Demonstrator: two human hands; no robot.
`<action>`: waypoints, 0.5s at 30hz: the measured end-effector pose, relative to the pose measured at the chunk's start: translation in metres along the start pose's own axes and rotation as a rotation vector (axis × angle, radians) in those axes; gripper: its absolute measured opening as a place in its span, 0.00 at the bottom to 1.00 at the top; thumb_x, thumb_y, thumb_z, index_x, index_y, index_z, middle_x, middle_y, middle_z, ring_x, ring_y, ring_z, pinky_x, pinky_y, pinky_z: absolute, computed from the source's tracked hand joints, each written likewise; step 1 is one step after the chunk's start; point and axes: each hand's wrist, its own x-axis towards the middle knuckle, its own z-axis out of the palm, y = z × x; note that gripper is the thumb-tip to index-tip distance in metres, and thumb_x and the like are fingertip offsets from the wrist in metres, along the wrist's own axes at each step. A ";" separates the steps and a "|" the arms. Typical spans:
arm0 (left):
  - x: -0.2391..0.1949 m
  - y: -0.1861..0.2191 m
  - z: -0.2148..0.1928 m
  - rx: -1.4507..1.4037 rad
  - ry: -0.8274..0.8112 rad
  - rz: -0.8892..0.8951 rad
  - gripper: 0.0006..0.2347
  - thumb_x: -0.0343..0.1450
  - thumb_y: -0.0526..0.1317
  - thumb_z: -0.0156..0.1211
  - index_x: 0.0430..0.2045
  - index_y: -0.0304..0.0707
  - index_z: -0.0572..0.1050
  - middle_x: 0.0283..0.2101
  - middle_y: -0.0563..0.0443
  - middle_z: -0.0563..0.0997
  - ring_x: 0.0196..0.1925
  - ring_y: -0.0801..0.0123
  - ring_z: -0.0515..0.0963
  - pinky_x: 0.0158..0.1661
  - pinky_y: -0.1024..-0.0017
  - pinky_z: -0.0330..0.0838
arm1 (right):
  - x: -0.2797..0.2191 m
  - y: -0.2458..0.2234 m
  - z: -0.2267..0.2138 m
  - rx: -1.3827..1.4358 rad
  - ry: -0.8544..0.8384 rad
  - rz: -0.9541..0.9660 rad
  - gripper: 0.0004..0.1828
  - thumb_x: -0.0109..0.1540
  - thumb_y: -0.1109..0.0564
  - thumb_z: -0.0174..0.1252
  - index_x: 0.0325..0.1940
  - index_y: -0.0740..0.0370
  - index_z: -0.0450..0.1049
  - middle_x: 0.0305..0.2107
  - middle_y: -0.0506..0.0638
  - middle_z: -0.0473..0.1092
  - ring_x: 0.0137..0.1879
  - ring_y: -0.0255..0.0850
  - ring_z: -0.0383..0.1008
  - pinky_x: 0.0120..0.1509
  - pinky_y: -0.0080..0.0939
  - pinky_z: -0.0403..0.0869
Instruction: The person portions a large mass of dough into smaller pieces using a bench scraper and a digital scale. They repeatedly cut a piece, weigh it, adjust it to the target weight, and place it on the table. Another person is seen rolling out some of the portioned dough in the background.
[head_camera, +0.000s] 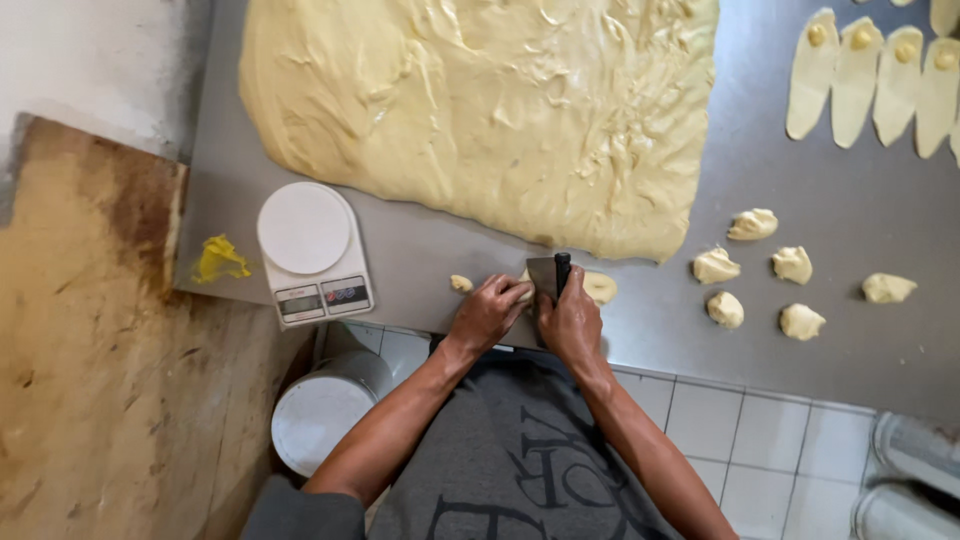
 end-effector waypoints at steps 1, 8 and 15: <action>-0.001 0.002 -0.005 0.008 0.010 -0.011 0.14 0.68 0.40 0.68 0.48 0.51 0.79 0.38 0.55 0.77 0.41 0.63 0.81 0.43 0.70 0.78 | 0.004 0.000 0.004 -0.001 -0.009 -0.015 0.39 0.64 0.52 0.59 0.73 0.68 0.51 0.41 0.78 0.72 0.45 0.78 0.75 0.41 0.78 0.76; -0.009 -0.029 -0.112 0.085 0.509 -0.182 0.13 0.71 0.38 0.67 0.48 0.36 0.78 0.48 0.41 0.76 0.45 0.51 0.82 0.46 0.61 0.80 | 0.011 -0.019 0.000 0.092 -0.107 0.132 0.35 0.59 0.44 0.64 0.64 0.56 0.57 0.41 0.78 0.73 0.52 0.77 0.74 0.55 0.74 0.72; -0.034 -0.086 -0.209 0.490 0.503 -0.655 0.19 0.78 0.41 0.54 0.65 0.41 0.73 0.76 0.34 0.52 0.72 0.18 0.43 0.62 0.22 0.44 | 0.003 -0.035 -0.010 0.192 -0.055 0.192 0.33 0.56 0.45 0.69 0.59 0.56 0.62 0.43 0.76 0.73 0.55 0.74 0.73 0.57 0.70 0.71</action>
